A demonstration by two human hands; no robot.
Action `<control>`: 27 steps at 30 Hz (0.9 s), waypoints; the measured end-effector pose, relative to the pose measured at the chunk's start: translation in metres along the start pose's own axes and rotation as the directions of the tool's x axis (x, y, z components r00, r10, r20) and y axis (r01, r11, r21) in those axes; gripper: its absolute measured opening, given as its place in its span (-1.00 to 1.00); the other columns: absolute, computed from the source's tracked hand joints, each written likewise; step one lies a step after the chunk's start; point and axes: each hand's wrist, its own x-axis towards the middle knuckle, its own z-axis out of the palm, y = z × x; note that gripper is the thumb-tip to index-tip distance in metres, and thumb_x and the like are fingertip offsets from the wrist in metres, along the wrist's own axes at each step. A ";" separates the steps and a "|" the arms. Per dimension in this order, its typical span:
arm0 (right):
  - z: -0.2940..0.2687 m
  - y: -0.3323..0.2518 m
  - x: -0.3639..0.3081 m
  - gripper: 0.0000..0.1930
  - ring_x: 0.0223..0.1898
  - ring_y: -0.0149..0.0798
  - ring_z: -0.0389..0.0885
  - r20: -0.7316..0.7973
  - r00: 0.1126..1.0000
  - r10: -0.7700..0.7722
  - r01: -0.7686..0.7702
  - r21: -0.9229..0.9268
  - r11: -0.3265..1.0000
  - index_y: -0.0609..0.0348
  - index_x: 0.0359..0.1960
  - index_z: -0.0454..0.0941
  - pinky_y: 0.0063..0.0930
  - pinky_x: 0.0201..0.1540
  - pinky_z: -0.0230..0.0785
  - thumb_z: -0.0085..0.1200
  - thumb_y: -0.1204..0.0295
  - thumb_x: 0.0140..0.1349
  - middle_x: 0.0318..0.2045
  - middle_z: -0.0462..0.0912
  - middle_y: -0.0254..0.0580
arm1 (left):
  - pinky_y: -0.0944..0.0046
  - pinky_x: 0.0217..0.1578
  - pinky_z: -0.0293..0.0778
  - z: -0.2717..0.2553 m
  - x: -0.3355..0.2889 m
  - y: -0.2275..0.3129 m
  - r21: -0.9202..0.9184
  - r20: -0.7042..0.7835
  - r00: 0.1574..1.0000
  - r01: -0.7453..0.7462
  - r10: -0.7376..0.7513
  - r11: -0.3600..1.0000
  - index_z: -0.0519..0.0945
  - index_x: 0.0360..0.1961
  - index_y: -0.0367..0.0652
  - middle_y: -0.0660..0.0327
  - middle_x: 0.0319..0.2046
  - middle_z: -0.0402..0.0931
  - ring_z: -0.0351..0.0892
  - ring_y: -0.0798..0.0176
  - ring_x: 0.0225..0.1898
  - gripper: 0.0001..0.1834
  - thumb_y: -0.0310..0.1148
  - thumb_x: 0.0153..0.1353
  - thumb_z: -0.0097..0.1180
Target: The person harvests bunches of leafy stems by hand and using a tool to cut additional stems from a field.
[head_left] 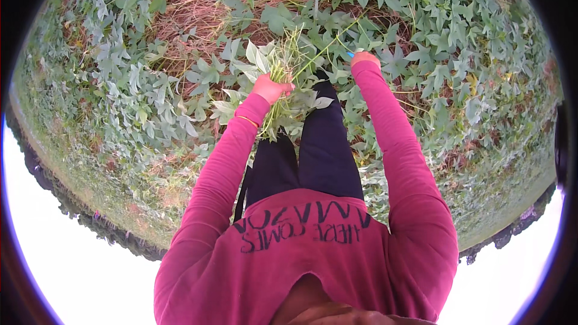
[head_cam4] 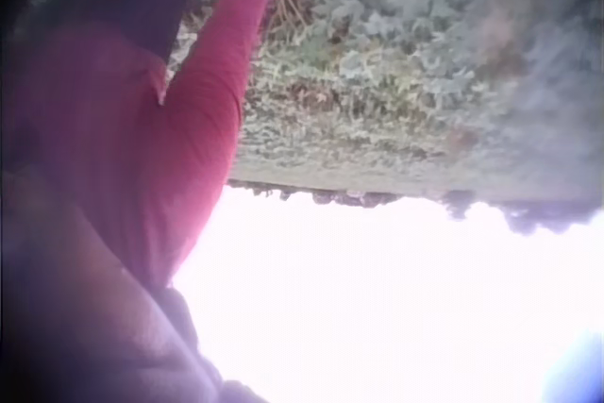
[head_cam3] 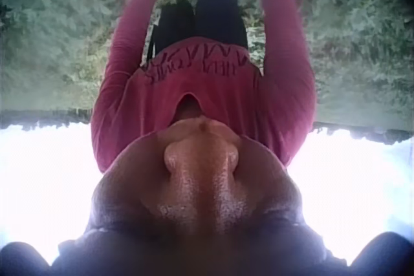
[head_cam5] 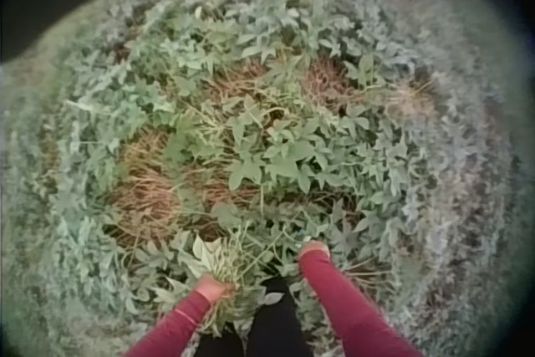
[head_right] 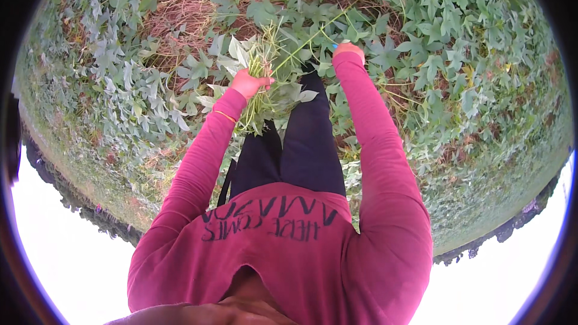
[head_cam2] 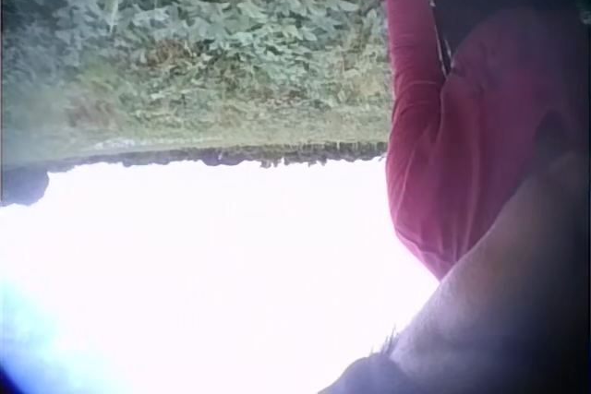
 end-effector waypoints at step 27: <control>-0.039 -0.144 -0.152 -0.74 -0.46 -0.35 0.60 -0.207 0.973 -0.098 0.124 0.836 -0.534 0.23 -0.04 0.59 -0.45 -0.40 0.47 0.19 0.42 0.27 -0.25 0.66 -0.22 | 0.32 -0.17 0.57 -0.047 -0.102 0.012 -0.322 -0.345 0.901 -0.378 0.264 0.868 0.59 -0.06 -0.28 0.23 -0.22 0.65 0.64 0.34 -0.28 -0.63 -0.48 0.11 0.38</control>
